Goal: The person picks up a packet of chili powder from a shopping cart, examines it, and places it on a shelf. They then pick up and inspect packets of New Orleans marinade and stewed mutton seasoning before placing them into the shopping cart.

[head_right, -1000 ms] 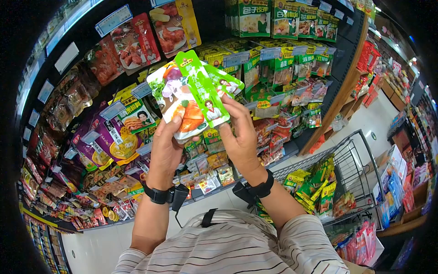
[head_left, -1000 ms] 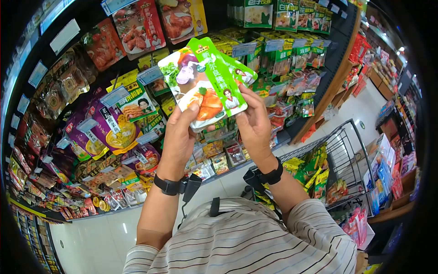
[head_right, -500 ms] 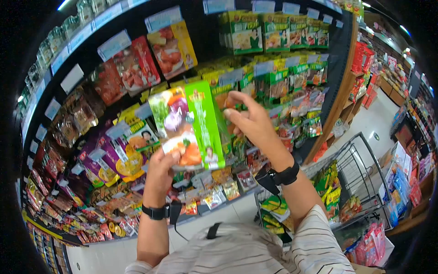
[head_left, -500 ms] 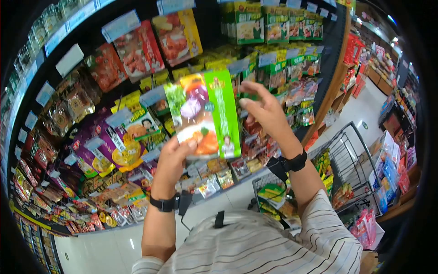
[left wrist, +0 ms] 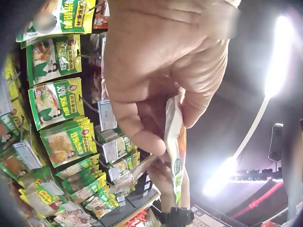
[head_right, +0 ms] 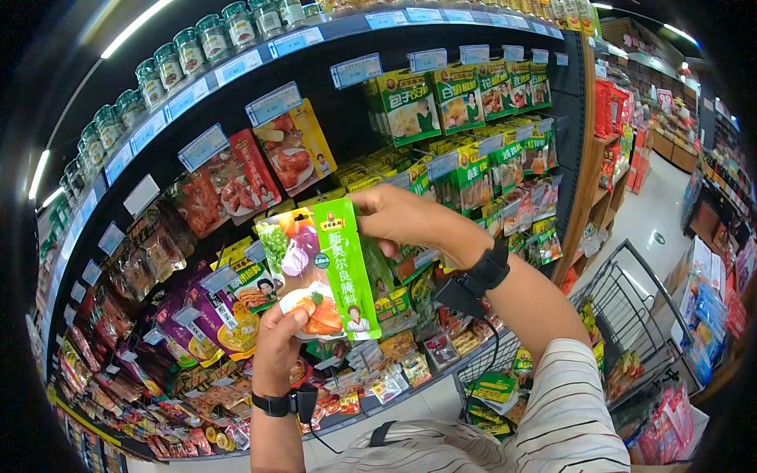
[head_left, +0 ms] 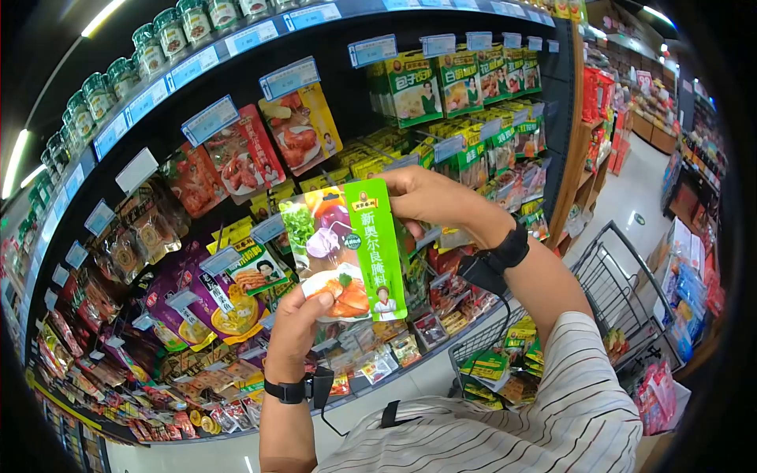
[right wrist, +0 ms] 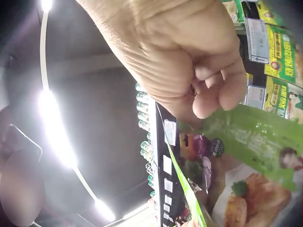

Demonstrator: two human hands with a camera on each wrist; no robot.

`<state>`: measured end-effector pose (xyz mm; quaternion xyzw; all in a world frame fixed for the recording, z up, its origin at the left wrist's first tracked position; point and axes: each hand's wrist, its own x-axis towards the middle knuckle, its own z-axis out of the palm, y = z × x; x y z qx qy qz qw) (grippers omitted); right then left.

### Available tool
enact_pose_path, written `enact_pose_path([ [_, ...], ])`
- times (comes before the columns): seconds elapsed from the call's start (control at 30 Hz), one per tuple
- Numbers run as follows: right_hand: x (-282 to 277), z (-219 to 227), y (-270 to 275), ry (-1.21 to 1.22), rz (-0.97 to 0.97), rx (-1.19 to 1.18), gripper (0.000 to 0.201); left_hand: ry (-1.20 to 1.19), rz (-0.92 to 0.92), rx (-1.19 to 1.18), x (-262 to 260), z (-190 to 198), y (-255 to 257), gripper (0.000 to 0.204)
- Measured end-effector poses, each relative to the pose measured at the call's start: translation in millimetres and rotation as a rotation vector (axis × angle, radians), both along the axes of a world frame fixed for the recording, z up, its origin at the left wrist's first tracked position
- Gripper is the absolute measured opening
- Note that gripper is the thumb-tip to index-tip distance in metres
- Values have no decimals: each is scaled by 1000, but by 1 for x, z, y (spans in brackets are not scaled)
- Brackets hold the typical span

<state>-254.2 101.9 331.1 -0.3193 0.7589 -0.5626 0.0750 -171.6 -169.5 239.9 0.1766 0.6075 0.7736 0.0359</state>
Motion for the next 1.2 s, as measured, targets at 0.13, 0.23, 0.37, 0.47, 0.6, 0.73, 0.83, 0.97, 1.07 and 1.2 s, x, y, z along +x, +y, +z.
enact_pose_path([
  [0.13,-6,9,-3,5,4,-53,29,29,26,4,-4,8,6,38],
  [0.23,-5,20,-4,11,-17,-50,27,30,17,10,-4,16,9,40],
  [0.37,-16,33,-1,139,-97,-23,18,68,77,81,-2,16,8,42],
  [0.47,-37,44,8,129,-143,-128,22,81,136,158,4,14,6,44],
  [0.6,-55,54,14,104,-251,-173,38,41,161,165,7,3,-4,45],
  [0.73,-69,57,14,128,-337,-179,51,-11,146,148,11,-7,-22,44],
  [0.83,-71,65,19,106,-347,-111,52,-60,134,200,8,-29,-37,44],
  [0.97,-66,75,19,103,-381,-84,50,-84,115,160,-2,-48,-55,52],
  [1.07,-57,76,12,105,-404,-127,51,-93,58,173,-8,-49,-65,52],
  [1.2,-45,71,6,97,-401,-191,51,-138,-15,218,-6,-38,-75,48],
])
